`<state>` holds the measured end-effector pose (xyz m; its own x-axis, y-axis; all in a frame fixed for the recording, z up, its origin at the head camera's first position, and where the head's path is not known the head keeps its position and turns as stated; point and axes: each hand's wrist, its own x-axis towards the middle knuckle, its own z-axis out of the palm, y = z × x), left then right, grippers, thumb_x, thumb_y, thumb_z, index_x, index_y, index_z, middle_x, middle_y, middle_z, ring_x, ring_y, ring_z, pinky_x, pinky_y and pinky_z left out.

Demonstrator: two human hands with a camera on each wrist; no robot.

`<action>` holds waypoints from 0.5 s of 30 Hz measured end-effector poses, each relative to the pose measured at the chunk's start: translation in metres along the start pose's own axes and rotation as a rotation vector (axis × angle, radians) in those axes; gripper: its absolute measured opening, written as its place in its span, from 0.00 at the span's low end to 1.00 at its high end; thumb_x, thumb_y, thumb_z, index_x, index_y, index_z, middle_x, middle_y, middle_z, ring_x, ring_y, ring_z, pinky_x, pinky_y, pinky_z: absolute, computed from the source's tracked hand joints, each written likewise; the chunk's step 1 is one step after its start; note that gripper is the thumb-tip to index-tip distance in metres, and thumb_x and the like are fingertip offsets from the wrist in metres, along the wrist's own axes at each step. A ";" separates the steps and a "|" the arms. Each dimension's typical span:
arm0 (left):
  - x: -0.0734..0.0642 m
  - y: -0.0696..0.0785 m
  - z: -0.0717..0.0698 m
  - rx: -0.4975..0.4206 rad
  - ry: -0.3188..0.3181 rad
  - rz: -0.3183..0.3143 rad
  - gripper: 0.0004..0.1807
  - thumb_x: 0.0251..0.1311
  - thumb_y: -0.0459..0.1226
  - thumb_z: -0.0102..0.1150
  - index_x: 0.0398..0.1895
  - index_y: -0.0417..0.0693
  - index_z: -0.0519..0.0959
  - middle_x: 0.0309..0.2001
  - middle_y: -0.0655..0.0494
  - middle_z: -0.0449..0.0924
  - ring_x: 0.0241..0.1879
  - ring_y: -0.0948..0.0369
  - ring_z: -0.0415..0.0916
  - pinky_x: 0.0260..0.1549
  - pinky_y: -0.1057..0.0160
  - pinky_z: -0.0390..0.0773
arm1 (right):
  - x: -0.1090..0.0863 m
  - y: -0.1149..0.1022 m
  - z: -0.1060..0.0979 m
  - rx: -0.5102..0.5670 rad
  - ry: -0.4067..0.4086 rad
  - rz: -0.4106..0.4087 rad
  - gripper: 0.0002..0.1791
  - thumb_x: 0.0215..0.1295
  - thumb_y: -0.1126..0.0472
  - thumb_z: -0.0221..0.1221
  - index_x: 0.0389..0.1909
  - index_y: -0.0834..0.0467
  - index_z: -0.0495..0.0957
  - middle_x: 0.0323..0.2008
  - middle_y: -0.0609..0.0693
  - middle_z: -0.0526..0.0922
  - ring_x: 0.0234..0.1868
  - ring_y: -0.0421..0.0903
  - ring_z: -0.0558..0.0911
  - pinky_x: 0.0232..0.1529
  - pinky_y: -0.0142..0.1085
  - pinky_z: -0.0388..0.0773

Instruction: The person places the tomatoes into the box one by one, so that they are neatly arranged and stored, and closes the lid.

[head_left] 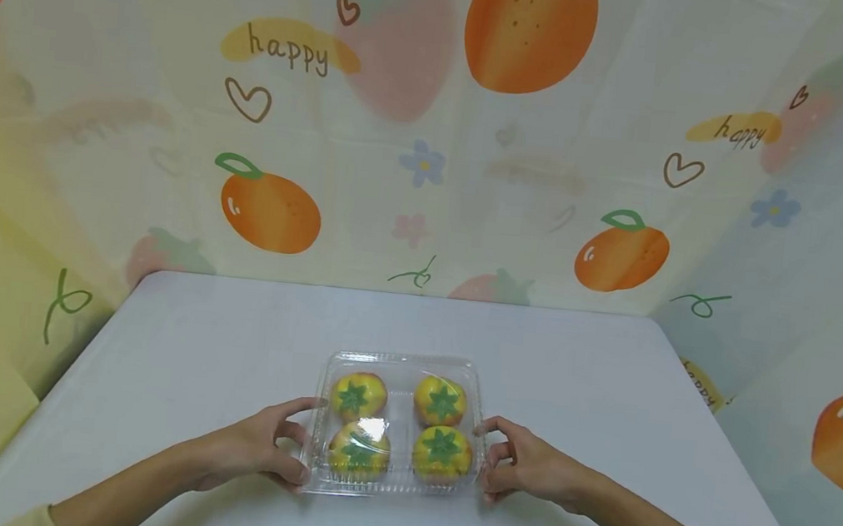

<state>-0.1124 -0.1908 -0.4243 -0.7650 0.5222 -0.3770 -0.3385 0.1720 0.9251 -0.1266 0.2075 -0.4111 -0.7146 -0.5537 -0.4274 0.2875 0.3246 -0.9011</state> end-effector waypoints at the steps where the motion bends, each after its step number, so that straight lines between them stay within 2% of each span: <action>1: 0.000 0.000 0.000 -0.001 -0.001 -0.001 0.57 0.49 0.24 0.71 0.78 0.39 0.44 0.50 0.38 0.69 0.35 0.49 0.84 0.40 0.49 0.85 | 0.000 0.000 0.000 0.000 -0.002 -0.001 0.34 0.58 0.72 0.63 0.64 0.66 0.59 0.32 0.55 0.77 0.31 0.50 0.84 0.39 0.43 0.85; 11: 0.001 0.000 0.001 0.002 0.019 -0.007 0.57 0.48 0.23 0.71 0.78 0.41 0.45 0.51 0.37 0.65 0.33 0.48 0.84 0.39 0.49 0.85 | 0.001 0.000 0.000 -0.002 -0.014 -0.001 0.34 0.57 0.73 0.63 0.64 0.66 0.59 0.31 0.55 0.78 0.31 0.51 0.85 0.39 0.44 0.85; 15: 0.001 -0.001 0.001 0.007 0.011 -0.014 0.58 0.48 0.23 0.71 0.79 0.41 0.43 0.51 0.37 0.66 0.33 0.48 0.84 0.40 0.49 0.85 | 0.000 0.000 0.000 -0.003 -0.025 -0.003 0.33 0.57 0.74 0.63 0.63 0.66 0.60 0.31 0.55 0.78 0.31 0.51 0.85 0.39 0.45 0.85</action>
<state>-0.1121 -0.1894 -0.4257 -0.7662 0.5105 -0.3904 -0.3457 0.1847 0.9200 -0.1268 0.2072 -0.4111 -0.6993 -0.5739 -0.4261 0.2829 0.3252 -0.9023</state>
